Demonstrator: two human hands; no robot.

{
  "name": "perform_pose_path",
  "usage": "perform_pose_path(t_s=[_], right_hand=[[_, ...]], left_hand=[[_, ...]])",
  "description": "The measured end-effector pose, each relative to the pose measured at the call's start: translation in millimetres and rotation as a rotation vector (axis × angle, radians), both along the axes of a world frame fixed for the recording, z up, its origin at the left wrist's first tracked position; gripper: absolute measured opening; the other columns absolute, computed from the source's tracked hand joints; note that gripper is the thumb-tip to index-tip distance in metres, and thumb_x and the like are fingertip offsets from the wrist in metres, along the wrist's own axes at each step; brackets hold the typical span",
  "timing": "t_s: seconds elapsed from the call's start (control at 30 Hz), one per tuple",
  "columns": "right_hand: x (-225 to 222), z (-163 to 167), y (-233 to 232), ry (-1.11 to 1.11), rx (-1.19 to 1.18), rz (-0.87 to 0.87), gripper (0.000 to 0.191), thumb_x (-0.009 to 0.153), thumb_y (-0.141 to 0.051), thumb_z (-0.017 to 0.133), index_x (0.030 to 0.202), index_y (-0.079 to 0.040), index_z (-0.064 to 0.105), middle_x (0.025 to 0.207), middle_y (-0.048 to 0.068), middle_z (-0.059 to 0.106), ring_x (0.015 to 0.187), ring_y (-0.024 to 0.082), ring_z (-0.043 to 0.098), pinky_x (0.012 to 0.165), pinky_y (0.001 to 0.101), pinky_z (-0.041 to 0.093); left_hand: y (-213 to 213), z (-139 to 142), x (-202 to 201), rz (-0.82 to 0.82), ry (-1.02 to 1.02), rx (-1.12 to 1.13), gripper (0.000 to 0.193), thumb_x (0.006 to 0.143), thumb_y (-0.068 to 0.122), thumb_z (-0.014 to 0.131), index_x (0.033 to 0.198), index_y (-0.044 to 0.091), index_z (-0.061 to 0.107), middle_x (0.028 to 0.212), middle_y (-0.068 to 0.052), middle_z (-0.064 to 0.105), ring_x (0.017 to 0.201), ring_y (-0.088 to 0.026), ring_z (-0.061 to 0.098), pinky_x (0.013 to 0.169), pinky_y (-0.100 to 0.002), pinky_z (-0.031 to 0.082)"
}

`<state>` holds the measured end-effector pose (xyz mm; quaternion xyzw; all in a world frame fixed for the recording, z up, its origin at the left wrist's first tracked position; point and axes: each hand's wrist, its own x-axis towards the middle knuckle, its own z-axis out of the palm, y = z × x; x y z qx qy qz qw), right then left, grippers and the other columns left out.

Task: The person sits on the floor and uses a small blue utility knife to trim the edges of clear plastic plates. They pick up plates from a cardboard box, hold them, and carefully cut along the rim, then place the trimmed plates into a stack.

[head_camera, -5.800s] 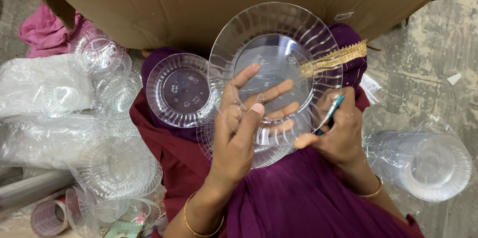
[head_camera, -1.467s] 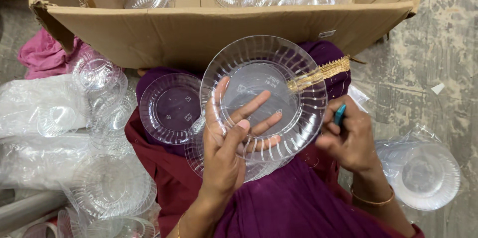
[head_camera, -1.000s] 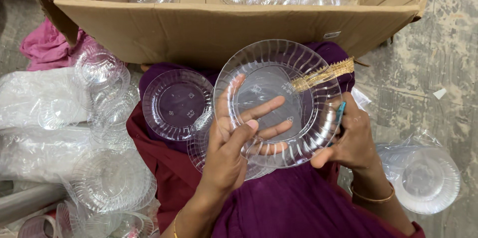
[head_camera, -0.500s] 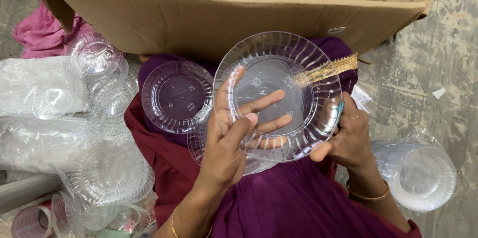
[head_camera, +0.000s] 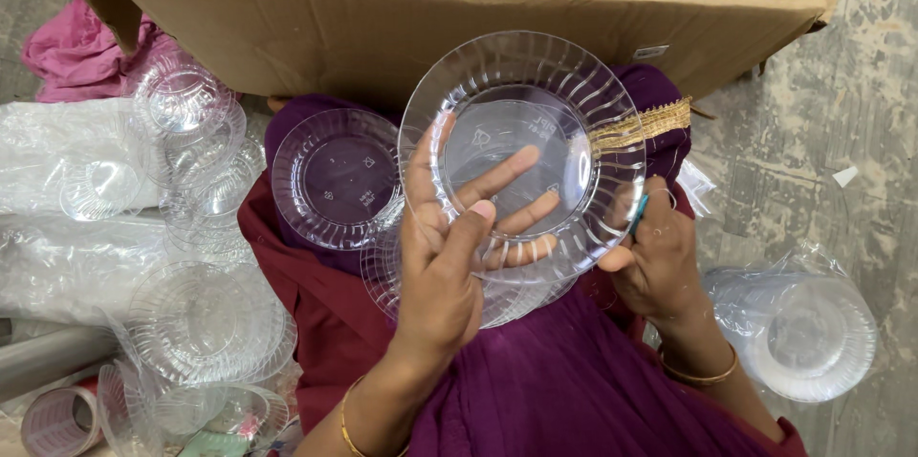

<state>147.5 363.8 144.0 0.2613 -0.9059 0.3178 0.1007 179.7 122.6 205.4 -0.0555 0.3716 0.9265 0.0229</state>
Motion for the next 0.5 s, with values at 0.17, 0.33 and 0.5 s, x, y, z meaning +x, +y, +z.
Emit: perform_pose_path(t_s=[0.17, 0.33, 0.5], right_hand=[[-4, 5, -5, -0.007, -0.081, -0.031, 0.096, 0.070, -0.089, 0.057, 0.099, 0.001, 0.045, 0.070, -0.002, 0.053, 0.058, 0.011, 0.059, 0.053, 0.0250, 0.050], [1, 6, -12, -0.107, -0.111, -0.129, 0.089, 0.070, -0.087, 0.060, 0.096, -0.004, 0.044, 0.068, -0.004, 0.051, 0.056, 0.008, 0.056, 0.052, 0.0244, 0.047], [4, 3, -17, -0.170, -0.157, -0.100, 0.082, 0.074, -0.084, 0.059, 0.092, -0.005, 0.045, 0.059, -0.006, 0.042, 0.049, 0.008, 0.045, 0.045, 0.0256, 0.038]], left_hand=[[16, 0, 3, 0.065, 0.033, 0.021, 0.073, 0.103, 0.001, 0.035, 0.164, 0.019, 0.000, 0.146, -0.033, 0.052, 0.117, -0.041, 0.068, 0.086, -0.047, 0.068], [17, -2, 3, 0.078, 0.048, -0.017, 0.072, 0.104, 0.000, 0.035, 0.165, 0.019, 0.000, 0.147, -0.033, 0.052, 0.118, -0.040, 0.068, 0.087, -0.045, 0.067], [16, -2, 2, 0.095, 0.063, -0.047, 0.071, 0.105, -0.001, 0.035, 0.165, 0.018, 0.001, 0.148, -0.033, 0.052, 0.118, -0.040, 0.068, 0.089, -0.046, 0.067]])
